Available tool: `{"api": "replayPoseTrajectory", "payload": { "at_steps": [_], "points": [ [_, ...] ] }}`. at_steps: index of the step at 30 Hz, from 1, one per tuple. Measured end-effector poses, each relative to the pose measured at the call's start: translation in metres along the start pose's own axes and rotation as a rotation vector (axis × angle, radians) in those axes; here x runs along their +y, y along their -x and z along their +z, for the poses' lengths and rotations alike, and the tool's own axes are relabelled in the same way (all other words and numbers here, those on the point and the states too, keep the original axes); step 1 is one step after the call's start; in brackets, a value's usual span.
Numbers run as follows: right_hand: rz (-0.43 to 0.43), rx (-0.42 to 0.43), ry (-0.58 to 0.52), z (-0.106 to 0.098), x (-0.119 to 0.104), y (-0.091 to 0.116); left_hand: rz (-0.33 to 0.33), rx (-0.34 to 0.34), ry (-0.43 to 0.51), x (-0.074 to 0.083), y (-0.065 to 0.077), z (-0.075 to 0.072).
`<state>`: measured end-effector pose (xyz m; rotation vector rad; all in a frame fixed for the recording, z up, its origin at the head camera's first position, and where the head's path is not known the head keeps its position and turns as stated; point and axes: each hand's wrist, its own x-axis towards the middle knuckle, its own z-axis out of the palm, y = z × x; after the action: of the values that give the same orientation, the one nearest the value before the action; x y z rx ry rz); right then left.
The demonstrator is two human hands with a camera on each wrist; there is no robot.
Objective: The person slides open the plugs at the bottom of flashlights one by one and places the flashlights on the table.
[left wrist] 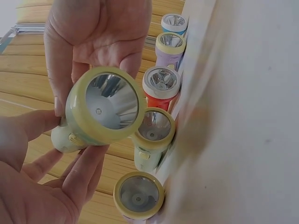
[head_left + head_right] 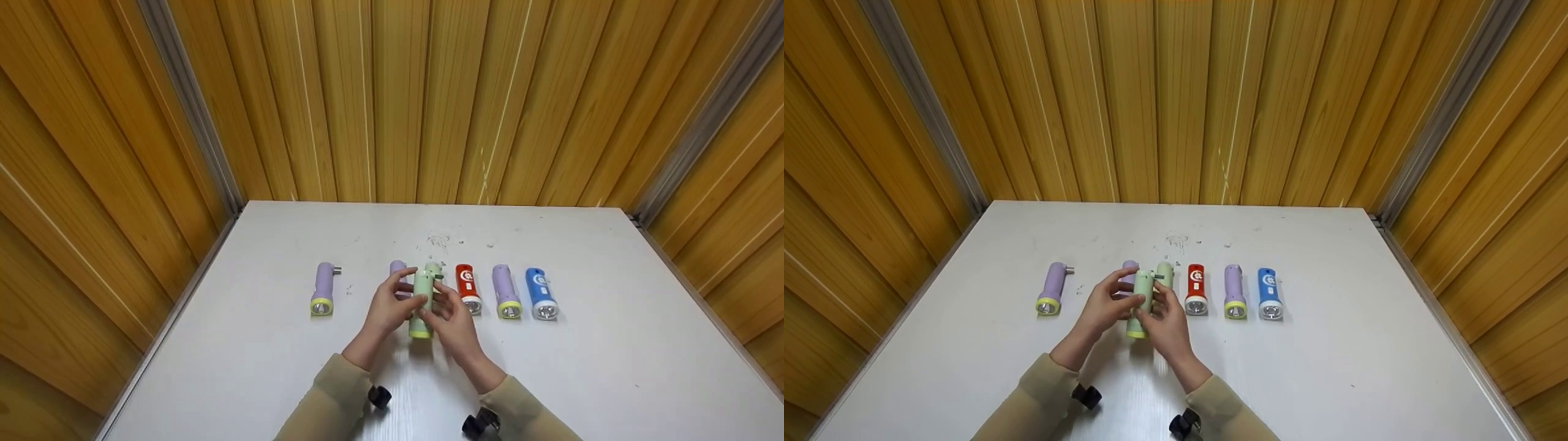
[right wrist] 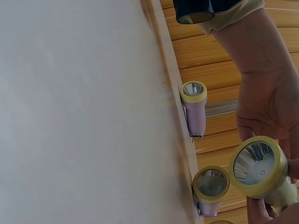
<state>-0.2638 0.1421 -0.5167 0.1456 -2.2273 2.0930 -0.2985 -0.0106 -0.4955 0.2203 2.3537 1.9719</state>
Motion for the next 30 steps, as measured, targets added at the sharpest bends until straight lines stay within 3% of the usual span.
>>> {"api": "replayPoseTrajectory", "payload": {
  "at_steps": [18,30],
  "points": [
    [-0.004,-0.105,-0.05,0.001,-0.006,0.001,0.024,0.048,0.081,0.001,-0.004,-0.017],
    [0.002,-0.12,-0.059,0.001,-0.006,0.002,-0.005,0.066,0.077,0.001,-0.006,-0.017]
  ]
}}
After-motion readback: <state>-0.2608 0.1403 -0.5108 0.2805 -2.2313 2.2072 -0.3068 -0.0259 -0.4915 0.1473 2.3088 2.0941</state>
